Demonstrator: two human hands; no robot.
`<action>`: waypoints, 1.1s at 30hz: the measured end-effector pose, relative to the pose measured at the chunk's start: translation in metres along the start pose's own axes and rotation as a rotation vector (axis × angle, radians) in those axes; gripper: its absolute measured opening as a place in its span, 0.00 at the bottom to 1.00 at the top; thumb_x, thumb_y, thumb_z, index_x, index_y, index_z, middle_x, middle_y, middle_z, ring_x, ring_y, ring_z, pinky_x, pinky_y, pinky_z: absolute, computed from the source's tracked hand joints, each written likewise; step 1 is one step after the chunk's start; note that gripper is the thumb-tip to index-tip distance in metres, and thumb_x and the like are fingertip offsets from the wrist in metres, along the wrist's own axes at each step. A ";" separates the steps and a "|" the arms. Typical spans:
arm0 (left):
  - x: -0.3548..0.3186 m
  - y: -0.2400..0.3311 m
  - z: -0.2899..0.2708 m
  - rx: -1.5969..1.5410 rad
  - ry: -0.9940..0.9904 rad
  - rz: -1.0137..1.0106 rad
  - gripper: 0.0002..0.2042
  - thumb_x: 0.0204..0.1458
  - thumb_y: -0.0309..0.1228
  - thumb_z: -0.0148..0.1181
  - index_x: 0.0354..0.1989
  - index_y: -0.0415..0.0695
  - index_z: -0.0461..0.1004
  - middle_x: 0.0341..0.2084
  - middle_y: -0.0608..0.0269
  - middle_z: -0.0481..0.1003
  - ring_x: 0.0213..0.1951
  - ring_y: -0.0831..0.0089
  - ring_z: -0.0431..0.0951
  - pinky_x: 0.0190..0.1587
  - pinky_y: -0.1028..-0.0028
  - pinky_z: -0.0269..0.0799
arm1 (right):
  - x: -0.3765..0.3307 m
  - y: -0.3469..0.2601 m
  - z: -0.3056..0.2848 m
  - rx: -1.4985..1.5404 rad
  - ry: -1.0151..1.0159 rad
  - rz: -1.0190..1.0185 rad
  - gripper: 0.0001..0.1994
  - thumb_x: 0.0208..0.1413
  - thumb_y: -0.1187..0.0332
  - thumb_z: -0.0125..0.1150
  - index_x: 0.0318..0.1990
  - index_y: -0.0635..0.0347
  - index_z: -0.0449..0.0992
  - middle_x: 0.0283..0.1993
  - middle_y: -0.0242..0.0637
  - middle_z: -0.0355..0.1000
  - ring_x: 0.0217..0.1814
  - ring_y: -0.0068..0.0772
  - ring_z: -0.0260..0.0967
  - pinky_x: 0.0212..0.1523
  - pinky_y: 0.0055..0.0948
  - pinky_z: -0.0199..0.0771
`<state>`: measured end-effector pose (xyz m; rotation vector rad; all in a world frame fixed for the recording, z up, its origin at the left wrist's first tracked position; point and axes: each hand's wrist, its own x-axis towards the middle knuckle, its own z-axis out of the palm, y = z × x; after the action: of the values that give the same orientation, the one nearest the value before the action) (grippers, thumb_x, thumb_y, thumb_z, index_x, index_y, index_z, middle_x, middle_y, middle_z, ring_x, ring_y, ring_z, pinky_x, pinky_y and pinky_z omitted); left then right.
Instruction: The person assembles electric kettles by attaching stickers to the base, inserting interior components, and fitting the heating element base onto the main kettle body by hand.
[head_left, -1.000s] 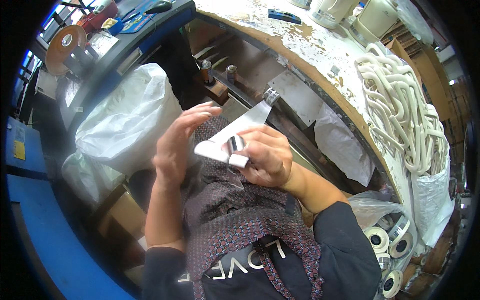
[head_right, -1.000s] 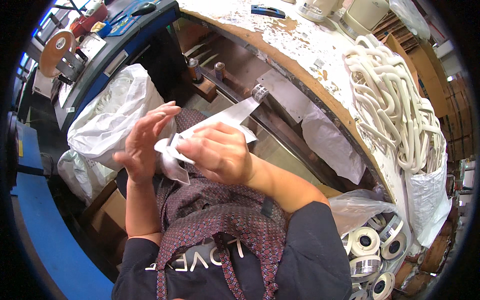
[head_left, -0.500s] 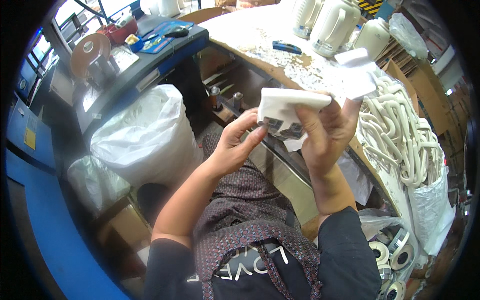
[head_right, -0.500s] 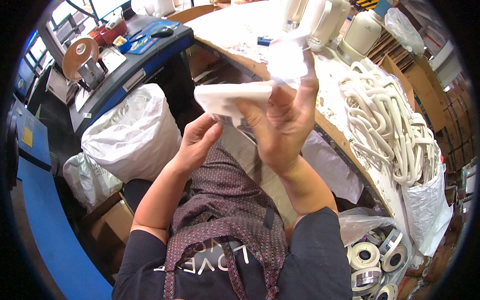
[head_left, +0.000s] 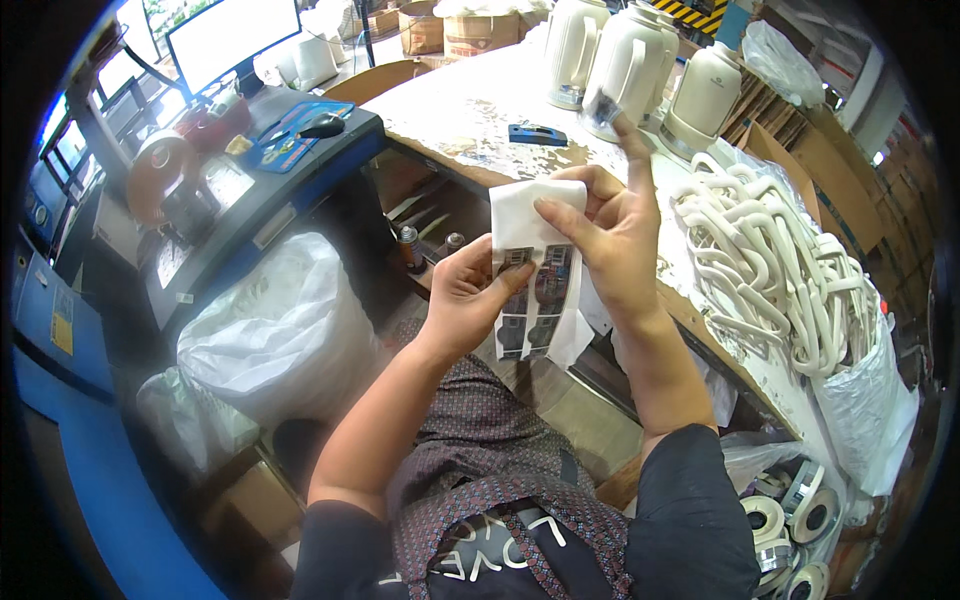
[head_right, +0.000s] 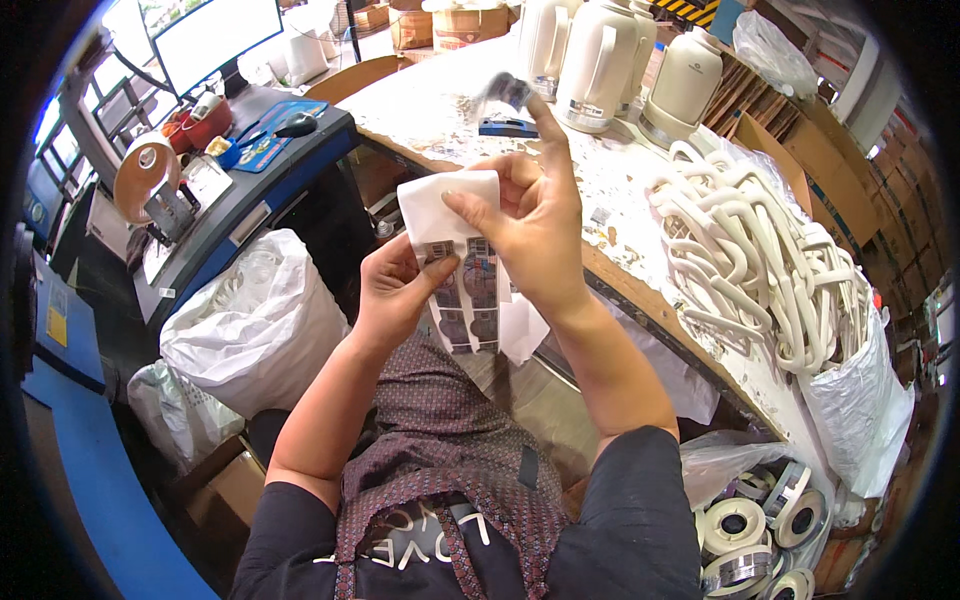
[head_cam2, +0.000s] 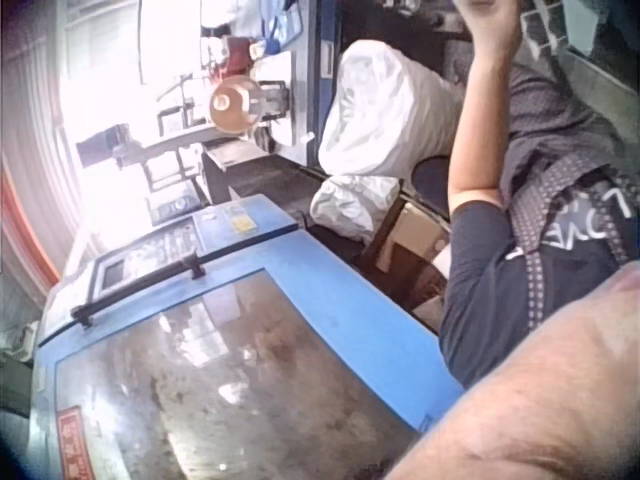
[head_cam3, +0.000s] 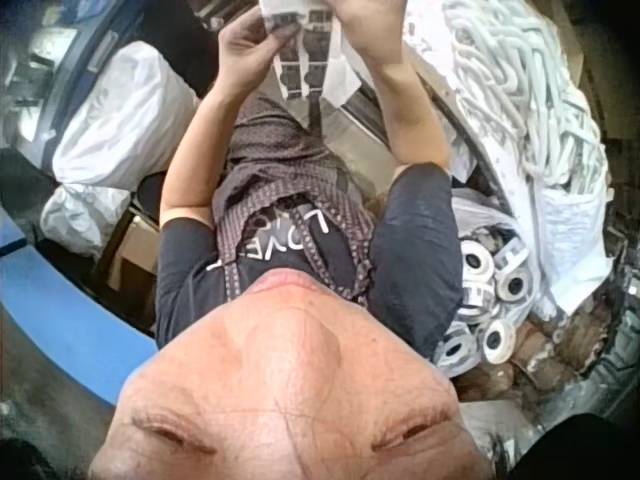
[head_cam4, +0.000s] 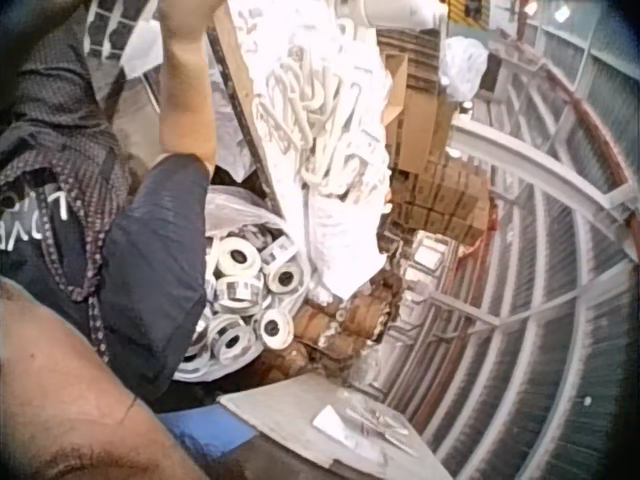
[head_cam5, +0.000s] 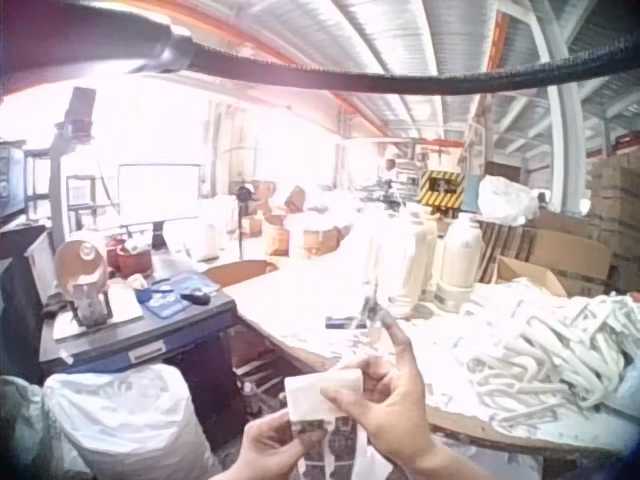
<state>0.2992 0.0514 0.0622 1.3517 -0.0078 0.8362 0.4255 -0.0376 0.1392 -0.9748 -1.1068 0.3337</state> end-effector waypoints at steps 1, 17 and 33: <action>0.003 -0.002 0.002 -0.026 -0.007 -0.011 0.18 0.56 0.21 0.60 0.55 0.34 0.69 0.39 0.63 0.78 0.39 0.82 0.76 0.43 0.80 0.73 | 0.004 0.004 -0.006 -0.037 0.007 0.061 0.47 0.49 0.83 0.66 0.72 0.51 0.41 0.41 0.42 0.73 0.45 0.32 0.76 0.48 0.32 0.79; 0.063 -0.120 -0.044 -0.205 0.215 -0.493 0.10 0.52 0.31 0.68 0.38 0.38 0.79 0.28 0.66 0.80 0.26 0.84 0.75 0.28 0.81 0.70 | 0.075 0.126 -0.069 0.049 0.032 0.045 0.48 0.51 0.82 0.63 0.73 0.48 0.37 0.51 0.47 0.72 0.54 0.37 0.72 0.56 0.34 0.73; 0.190 -0.186 -0.110 0.029 0.091 -0.779 0.09 0.56 0.28 0.61 0.39 0.34 0.78 0.27 0.62 0.79 0.24 0.79 0.76 0.25 0.77 0.73 | 0.224 0.363 -0.179 -1.435 -0.350 0.194 0.55 0.45 0.53 0.72 0.73 0.45 0.36 0.49 0.51 0.71 0.53 0.51 0.70 0.57 0.43 0.67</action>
<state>0.4844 0.2474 -0.0366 1.1998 0.5694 0.2337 0.7621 0.2274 -0.0350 -2.3533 -1.5635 -0.2354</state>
